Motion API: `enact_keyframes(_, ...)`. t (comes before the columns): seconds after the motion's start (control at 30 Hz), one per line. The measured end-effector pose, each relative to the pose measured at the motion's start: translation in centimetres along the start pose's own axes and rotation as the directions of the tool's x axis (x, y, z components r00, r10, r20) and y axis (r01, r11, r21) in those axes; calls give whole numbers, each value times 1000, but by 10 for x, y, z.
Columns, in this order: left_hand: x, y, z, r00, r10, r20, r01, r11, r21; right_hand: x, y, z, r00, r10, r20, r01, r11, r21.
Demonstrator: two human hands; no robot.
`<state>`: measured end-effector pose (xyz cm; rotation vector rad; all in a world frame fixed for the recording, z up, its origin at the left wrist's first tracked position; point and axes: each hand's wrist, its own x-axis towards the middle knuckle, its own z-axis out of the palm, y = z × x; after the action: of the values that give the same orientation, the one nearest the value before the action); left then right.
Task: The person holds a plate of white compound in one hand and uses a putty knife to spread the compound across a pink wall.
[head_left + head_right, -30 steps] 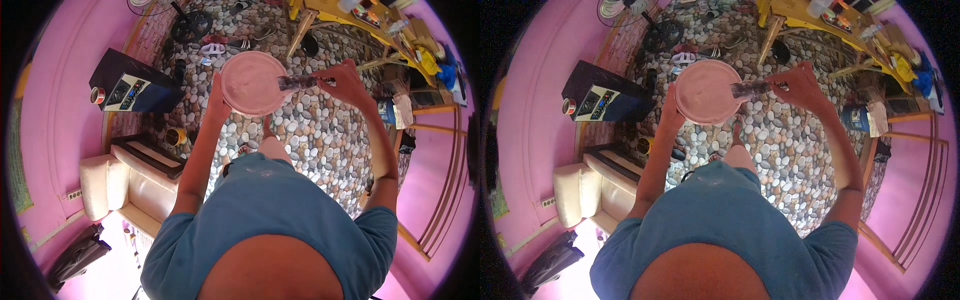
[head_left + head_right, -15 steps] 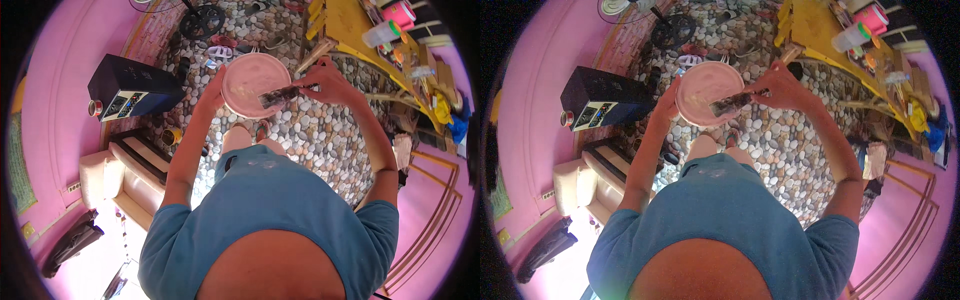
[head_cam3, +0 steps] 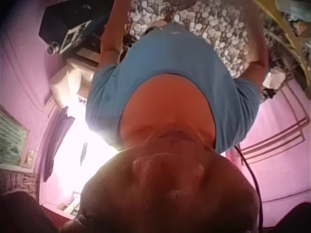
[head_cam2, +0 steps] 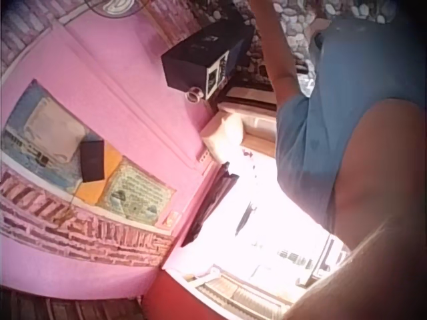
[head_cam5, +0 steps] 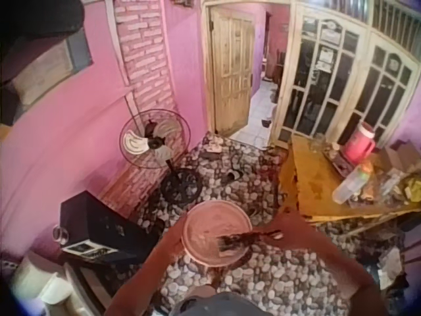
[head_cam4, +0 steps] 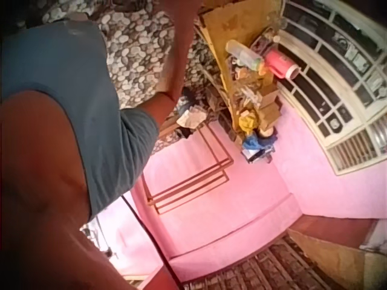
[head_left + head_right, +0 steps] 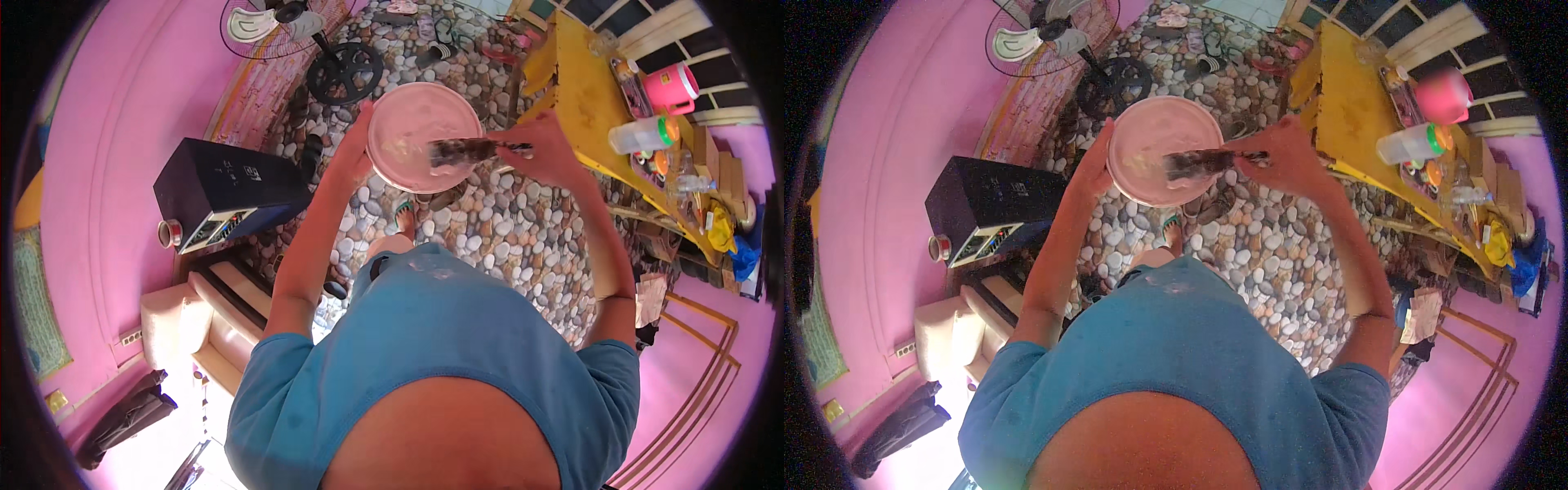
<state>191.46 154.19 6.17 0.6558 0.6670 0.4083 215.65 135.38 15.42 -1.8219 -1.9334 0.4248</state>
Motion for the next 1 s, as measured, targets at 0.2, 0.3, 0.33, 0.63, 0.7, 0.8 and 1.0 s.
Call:
enact_keyframes(0.2, 64, 44, -17, 989, -144, 40, 142, 989, 43, 60, 46, -34, 991, -73, 111, 92, 980, -177)
enact_keyframes(0.3, 95, 56, -20, 975, -211, 66, 208, 977, 44, 77, 62, -31, 985, -38, 170, 68, 983, -171)
enact_keyframes(0.33, 108, 61, -20, 967, -241, 83, 239, 971, 29, 83, 68, -31, 986, -32, 163, 61, 983, -174)
enact_keyframes(0.63, 201, 87, 1, 977, -189, 100, 193, 980, -41, 127, 123, -21, 997, 46, 67, -48, 999, 21)
enact_keyframes(0.7, 222, 88, 11, 983, -175, 62, 178, 983, -51, 134, 141, -27, 997, 48, 61, -50, 998, 24)
enact_keyframes(0.8, 255, 89, 30, 989, -149, 24, 150, 986, -67, 145, 170, -39, 991, 108, 80, -112, 993, 36)
enact_keyframes(1.0, 308, 71, 71, 1000, -11, -22, 10, 999, -41, 174, 217, -60, 990, 125, 63, -129, 989, 72)
